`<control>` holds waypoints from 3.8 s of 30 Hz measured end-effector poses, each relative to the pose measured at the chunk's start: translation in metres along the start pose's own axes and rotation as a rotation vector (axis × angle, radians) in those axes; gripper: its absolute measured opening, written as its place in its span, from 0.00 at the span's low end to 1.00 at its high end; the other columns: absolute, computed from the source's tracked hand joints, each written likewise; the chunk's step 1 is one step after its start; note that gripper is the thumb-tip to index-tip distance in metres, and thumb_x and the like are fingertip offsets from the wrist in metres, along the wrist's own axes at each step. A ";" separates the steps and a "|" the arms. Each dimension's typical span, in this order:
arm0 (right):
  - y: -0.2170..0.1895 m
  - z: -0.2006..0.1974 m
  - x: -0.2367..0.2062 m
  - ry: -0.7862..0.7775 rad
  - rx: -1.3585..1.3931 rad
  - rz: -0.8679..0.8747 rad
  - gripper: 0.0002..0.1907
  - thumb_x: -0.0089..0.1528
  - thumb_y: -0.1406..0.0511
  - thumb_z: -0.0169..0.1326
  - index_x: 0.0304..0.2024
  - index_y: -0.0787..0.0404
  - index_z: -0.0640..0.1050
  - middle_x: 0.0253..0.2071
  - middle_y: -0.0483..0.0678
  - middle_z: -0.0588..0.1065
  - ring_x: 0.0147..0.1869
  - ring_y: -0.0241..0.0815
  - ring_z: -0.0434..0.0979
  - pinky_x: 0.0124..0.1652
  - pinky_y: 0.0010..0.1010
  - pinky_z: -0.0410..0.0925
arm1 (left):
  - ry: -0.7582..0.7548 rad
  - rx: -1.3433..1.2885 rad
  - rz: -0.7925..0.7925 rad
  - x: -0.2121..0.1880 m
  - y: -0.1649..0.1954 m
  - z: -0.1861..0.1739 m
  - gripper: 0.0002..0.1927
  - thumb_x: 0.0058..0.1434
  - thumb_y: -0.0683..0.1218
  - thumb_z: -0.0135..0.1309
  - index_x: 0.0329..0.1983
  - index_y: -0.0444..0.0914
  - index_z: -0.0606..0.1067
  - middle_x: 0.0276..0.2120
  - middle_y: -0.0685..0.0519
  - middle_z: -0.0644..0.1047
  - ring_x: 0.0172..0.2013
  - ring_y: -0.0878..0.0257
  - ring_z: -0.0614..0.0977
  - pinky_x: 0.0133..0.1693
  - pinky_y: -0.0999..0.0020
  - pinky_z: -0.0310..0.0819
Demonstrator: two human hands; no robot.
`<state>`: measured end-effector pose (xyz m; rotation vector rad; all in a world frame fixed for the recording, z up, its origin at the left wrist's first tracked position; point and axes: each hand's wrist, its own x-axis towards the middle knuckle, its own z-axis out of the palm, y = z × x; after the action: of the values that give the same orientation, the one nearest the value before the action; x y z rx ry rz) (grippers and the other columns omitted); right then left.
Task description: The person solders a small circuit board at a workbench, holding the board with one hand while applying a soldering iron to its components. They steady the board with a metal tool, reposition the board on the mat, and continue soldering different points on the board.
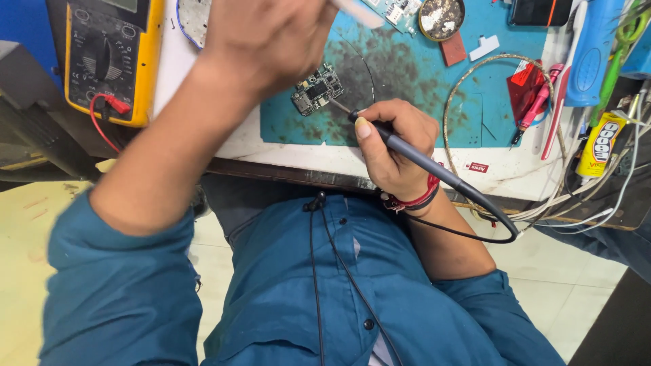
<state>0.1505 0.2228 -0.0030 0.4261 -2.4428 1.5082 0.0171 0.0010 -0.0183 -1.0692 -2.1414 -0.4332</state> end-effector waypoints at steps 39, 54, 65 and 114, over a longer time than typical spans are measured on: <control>0.003 0.012 0.007 -0.009 -0.149 0.033 0.05 0.70 0.70 0.57 0.39 0.66 0.76 0.31 0.50 0.75 0.30 0.41 0.74 0.32 0.28 0.64 | 0.099 -0.843 -1.003 -0.045 0.092 -0.033 0.05 0.75 0.38 0.56 0.48 0.33 0.71 0.36 0.52 0.79 0.30 0.71 0.78 0.32 0.76 0.72; 0.004 0.012 0.007 -0.015 -0.153 0.021 0.06 0.70 0.70 0.57 0.38 0.66 0.76 0.30 0.49 0.74 0.28 0.41 0.73 0.32 0.28 0.63 | 0.091 -0.821 -0.976 -0.045 0.091 -0.032 0.05 0.75 0.37 0.56 0.48 0.34 0.71 0.35 0.53 0.78 0.28 0.71 0.77 0.31 0.75 0.71; 0.005 0.012 0.008 -0.010 -0.146 0.018 0.06 0.70 0.70 0.58 0.38 0.66 0.76 0.29 0.49 0.74 0.28 0.40 0.72 0.31 0.28 0.62 | 0.091 -0.838 -0.988 -0.046 0.091 -0.031 0.06 0.75 0.38 0.56 0.48 0.35 0.70 0.32 0.54 0.77 0.27 0.73 0.75 0.29 0.76 0.68; 0.005 0.011 0.006 0.027 -0.152 0.058 0.05 0.70 0.70 0.57 0.39 0.66 0.77 0.32 0.50 0.75 0.27 0.39 0.73 0.31 0.27 0.63 | 0.076 -0.816 -0.967 -0.045 0.090 -0.031 0.06 0.74 0.37 0.57 0.47 0.34 0.71 0.33 0.53 0.78 0.27 0.71 0.76 0.31 0.74 0.70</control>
<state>0.1425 0.2147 -0.0102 0.3067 -2.5464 1.3281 0.1219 0.0125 -0.0293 -0.2564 -2.3249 -1.8604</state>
